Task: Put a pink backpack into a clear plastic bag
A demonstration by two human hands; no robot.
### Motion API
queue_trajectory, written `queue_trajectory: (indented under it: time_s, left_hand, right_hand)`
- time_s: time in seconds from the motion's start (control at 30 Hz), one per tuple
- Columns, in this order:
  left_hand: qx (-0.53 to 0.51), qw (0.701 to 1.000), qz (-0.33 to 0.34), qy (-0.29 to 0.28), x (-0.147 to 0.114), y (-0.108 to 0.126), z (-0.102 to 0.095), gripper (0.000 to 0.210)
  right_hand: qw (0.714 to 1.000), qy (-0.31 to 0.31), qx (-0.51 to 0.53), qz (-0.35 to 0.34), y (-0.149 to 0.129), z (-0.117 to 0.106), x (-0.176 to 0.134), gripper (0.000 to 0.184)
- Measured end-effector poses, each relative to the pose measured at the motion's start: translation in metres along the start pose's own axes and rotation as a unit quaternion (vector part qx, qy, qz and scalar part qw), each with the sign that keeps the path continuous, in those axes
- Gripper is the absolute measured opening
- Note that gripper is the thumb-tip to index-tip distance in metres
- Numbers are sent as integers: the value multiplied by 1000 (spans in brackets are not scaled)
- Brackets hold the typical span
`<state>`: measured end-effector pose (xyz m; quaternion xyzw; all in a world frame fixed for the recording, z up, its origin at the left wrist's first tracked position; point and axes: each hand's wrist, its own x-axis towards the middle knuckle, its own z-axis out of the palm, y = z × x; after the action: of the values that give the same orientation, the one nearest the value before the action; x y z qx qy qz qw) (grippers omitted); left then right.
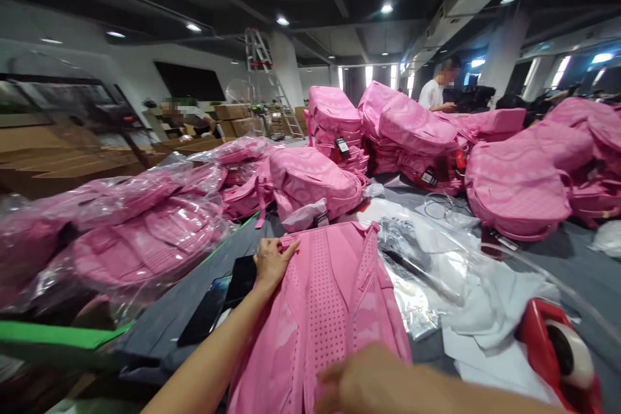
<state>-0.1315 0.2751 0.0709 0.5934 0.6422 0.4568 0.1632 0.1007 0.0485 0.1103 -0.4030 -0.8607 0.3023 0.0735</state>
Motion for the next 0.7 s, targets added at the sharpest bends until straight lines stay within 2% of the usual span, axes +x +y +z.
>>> queue_trajectory:
  time_s: [0.07, 0.1, 0.13, 0.2, 0.23, 0.3, 0.33, 0.37, 0.4, 0.47, 0.53, 0.6, 0.67, 0.7]
  left_hand:
    - [97, 993, 55, 32, -5, 5, -1, 44]
    - [140, 984, 98, 43, -7, 9, -1, 53]
    - [166, 974, 148, 42, -8, 14, -1, 59]
    - [156, 957, 246, -9, -10, 27, 5, 50]
    - [129, 947, 287, -62, -11, 35, 11, 37]
    - [49, 924, 329, -191, -15, 52, 30, 16]
    - [9, 910, 335, -243, -17, 60, 41, 15]
    - [-25, 899, 339, -275, -18, 67, 53, 19]
    - [-51, 894, 344, -283, -19, 75, 64, 29]
    - [-73, 895, 366, -245, -18, 87, 84, 53]
    - [-63, 894, 398, -195, -17, 97, 96, 62]
    - [-50, 898, 417, -132, -19, 106, 98, 46]
    - [-61, 909, 410, -32, -23, 115, 94, 24]
    - [-75, 914, 398, 23, -25, 120, 91, 22]
  right_hand:
    - [990, 115, 5, 78, 21, -47, 3, 24]
    - [968, 199, -4, 151, 34, -70, 8, 30]
    - [934, 273, -31, 229, 50, -91, 15, 34]
    - [872, 345, -38, 344, 79, -123, 35, 38]
    - [856, 357, -32, 372, 91, -132, 45, 38]
    - [852, 368, -10, 373, 105, -139, 64, 33]
    - [854, 378, -7, 357, 107, -138, 71, 29]
    - [855, 393, -7, 339, 106, -136, 75, 25]
    - [856, 411, -6, 313, 103, -134, 75, 21]
    - [860, 456, 14, 229, 96, -131, 69, 17]
    - [862, 486, 55, 131, 89, -131, 58, 17]
    - [862, 492, 90, 79, 81, -132, 46, 18]
    - [867, 477, 103, 101, 74, -134, 38, 20]
    - [867, 470, 110, 123, 72, -134, 36, 22]
